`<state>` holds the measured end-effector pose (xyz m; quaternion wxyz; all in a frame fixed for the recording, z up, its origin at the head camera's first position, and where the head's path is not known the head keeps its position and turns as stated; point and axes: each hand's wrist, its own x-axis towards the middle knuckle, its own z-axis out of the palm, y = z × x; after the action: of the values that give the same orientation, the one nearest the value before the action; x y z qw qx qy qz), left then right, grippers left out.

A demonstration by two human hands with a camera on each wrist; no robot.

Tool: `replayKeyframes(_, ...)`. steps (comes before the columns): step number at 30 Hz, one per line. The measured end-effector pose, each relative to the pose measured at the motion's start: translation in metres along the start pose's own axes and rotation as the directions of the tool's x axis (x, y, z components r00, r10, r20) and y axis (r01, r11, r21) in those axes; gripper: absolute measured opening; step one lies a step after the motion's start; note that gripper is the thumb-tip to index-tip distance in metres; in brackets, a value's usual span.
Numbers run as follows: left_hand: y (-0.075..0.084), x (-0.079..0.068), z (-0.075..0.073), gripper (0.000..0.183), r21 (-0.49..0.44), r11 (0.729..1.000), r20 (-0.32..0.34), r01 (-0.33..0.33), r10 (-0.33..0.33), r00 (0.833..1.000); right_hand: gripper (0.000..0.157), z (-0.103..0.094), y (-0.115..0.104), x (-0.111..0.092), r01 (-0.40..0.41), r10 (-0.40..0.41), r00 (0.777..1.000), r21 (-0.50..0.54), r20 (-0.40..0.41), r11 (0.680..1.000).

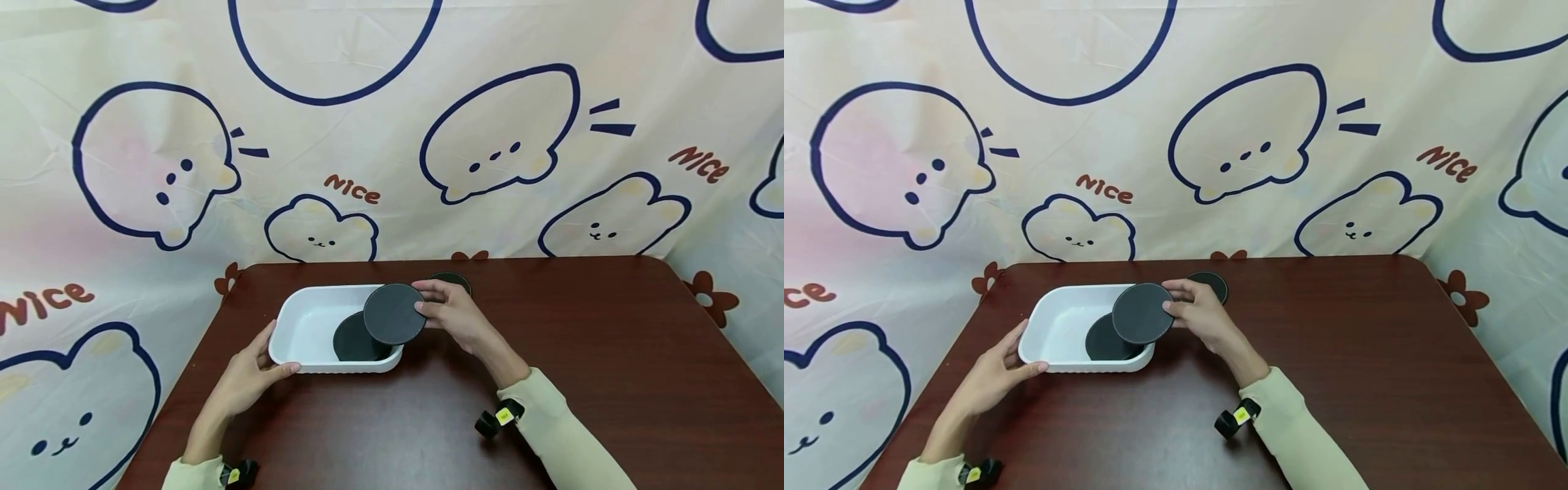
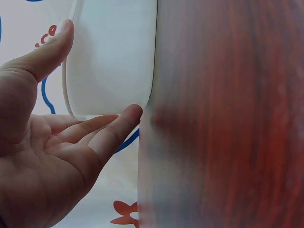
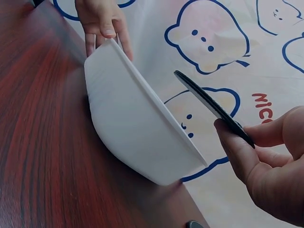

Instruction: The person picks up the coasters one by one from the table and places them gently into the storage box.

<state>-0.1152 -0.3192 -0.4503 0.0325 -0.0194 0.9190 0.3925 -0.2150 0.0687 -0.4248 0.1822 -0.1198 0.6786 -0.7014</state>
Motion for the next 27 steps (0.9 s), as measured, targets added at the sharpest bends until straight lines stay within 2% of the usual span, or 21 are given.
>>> replayKeyframes(12, 0.002, -0.001, 0.0, 0.111, -0.01, 1.0, 0.011, 0.013, -0.013, 1.0, 0.049, 0.018, 0.006, 0.01, -0.023, 0.023, 1.0, 0.02, 0.001, 1.0)
replayKeyframes(27, 0.001, 0.0, -0.001, 0.112, -0.01, 1.0, 0.012, 0.005, -0.005, 1.0, 0.044, 0.039, 0.007, 0.021, -0.049, 0.048, 0.999, -0.032, -0.016, 0.998)
